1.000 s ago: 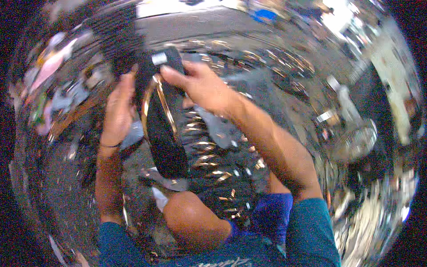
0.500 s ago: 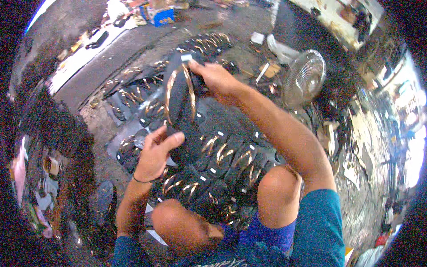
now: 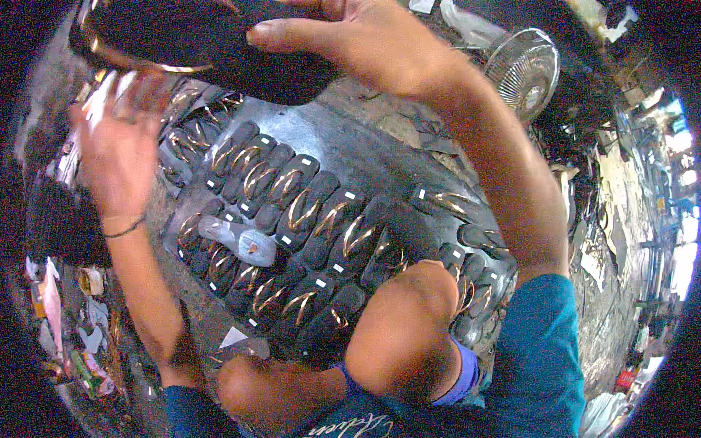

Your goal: The person sits on the floor and repeatedly picks up black flip-flops with gold straps, aligns them, and places them in neat rows on a low table. The person handles the flip-flops one at a time, occasionally adjusting their orientation before stacking them.

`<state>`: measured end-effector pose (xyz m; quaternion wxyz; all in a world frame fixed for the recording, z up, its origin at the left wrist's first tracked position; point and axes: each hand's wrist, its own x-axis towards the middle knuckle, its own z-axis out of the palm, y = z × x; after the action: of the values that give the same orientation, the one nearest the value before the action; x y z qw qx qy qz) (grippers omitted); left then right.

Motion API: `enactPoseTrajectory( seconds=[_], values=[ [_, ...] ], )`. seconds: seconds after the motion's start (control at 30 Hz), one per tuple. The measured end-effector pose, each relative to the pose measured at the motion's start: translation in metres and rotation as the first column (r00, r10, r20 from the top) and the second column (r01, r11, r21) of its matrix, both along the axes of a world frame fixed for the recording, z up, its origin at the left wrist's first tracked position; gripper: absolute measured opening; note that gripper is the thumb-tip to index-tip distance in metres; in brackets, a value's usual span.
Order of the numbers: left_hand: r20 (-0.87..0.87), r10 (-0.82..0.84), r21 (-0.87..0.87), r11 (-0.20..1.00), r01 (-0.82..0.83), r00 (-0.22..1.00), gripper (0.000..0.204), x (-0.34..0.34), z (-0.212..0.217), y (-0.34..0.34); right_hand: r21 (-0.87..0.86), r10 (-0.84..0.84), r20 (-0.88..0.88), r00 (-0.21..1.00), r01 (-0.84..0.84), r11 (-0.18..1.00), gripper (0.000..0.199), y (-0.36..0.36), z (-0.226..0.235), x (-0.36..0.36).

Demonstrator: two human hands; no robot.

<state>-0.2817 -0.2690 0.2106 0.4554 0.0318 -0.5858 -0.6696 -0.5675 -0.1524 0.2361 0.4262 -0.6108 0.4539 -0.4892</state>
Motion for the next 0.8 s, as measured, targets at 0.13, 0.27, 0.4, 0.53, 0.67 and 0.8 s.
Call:
enactPoseTrajectory(
  seconds=[0.13, 0.27, 0.4, 0.53, 0.67, 0.8],
  values=[
    [-0.081, -0.171, 0.320, 0.929, 0.188, 0.982, 0.038, 0.010, -0.006, -0.059, 0.290, 0.167, -0.058, 0.984, -0.143, 0.946, 0.035, -0.003, -0.002, -0.057],
    [0.239, 0.250, 0.141, 0.947, -0.288, 0.938, 0.037, -0.029, -0.056, -0.072, 0.131, -0.053, 0.223, 0.973, 0.023, 0.991, 0.040, 0.001, -0.111, -0.119],
    [0.406, 0.262, 0.305, 0.864, -0.400, 0.876, 0.038, -0.064, -0.103, -0.092, 0.158, -0.127, -0.748, 0.651, 0.361, 0.919, 0.018, 0.065, -0.299, -0.172],
    [0.638, 0.270, 0.101, 0.899, -0.426, 0.721, 0.037, -0.075, -0.134, -0.082, 0.203, -0.097, -0.797, 0.596, 0.416, 0.886, 0.016, 0.101, -0.385, -0.163],
    [0.617, 0.104, 0.477, 0.740, -0.475, 0.780, 0.043, -0.126, -0.167, -0.061, 0.171, -0.145, -0.806, 0.574, 0.461, 0.871, 0.016, 0.100, -0.393, -0.171],
    [0.834, 0.229, -0.016, 0.920, -0.393, 0.502, 0.046, -0.141, -0.236, -0.018, 0.107, -0.121, -0.932, 0.341, 0.578, 0.809, 0.021, 0.113, -0.389, -0.211]
  ],
)
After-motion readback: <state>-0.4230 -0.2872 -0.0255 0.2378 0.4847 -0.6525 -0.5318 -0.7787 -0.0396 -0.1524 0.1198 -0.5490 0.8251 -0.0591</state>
